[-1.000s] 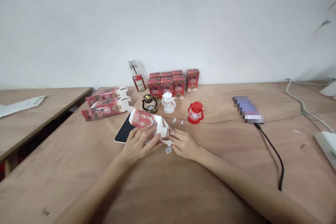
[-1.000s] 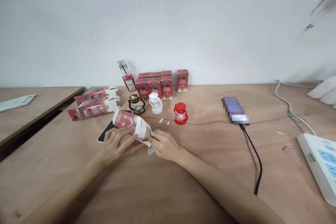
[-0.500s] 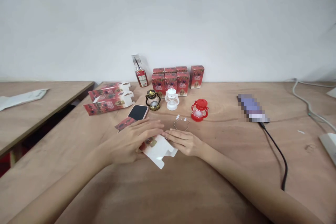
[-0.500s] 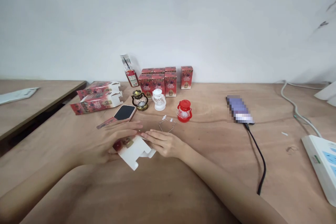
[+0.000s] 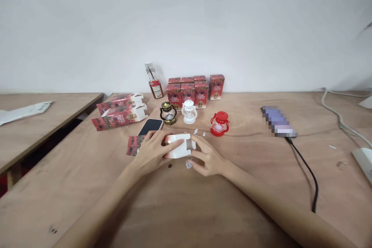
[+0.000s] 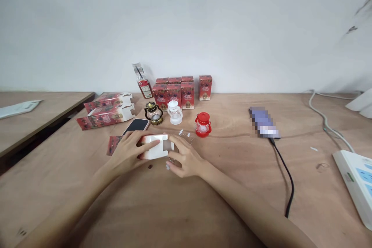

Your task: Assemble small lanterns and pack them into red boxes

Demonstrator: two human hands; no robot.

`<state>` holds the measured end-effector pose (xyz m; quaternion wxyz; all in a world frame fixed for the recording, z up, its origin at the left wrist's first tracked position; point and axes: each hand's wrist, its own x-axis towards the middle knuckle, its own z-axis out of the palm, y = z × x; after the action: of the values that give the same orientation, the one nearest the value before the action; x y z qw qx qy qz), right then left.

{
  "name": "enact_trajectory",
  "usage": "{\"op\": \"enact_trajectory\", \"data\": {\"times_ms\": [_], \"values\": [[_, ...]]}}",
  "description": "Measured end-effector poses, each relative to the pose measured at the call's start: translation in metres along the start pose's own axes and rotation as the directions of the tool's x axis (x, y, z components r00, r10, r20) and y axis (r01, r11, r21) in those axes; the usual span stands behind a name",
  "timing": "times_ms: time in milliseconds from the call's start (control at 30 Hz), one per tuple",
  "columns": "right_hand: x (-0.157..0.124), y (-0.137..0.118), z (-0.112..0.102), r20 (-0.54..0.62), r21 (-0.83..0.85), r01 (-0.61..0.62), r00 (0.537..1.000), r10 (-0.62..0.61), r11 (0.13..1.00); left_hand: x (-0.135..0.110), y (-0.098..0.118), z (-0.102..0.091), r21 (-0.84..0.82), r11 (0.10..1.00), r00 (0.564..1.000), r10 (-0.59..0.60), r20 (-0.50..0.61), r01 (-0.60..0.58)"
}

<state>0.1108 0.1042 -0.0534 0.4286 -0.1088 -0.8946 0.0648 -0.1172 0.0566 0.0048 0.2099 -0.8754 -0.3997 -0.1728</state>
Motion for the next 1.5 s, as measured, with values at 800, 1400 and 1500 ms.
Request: {"op": "enact_trajectory", "data": {"times_ms": [800, 1400, 1500], "values": [[0.001, -0.008, 0.000, -0.079, 0.094, -0.141, 0.986, 0.149, 0.986, -0.014, 0.017, 0.016, 0.058, 0.998, 0.947, 0.050, -0.319, -0.033], [0.000, -0.032, 0.016, -0.045, 0.676, -0.345, 0.863, 0.503, 0.651, -0.013, 0.032, 0.012, -0.042, 0.996, 0.904, -0.093, -0.417, 0.082], [0.002, -0.031, 0.017, 0.033, 0.703, -0.368, 0.872, 0.489, 0.608, -0.013, 0.032, 0.013, -0.048, 0.998, 0.903, -0.066, -0.424, 0.051]]}}
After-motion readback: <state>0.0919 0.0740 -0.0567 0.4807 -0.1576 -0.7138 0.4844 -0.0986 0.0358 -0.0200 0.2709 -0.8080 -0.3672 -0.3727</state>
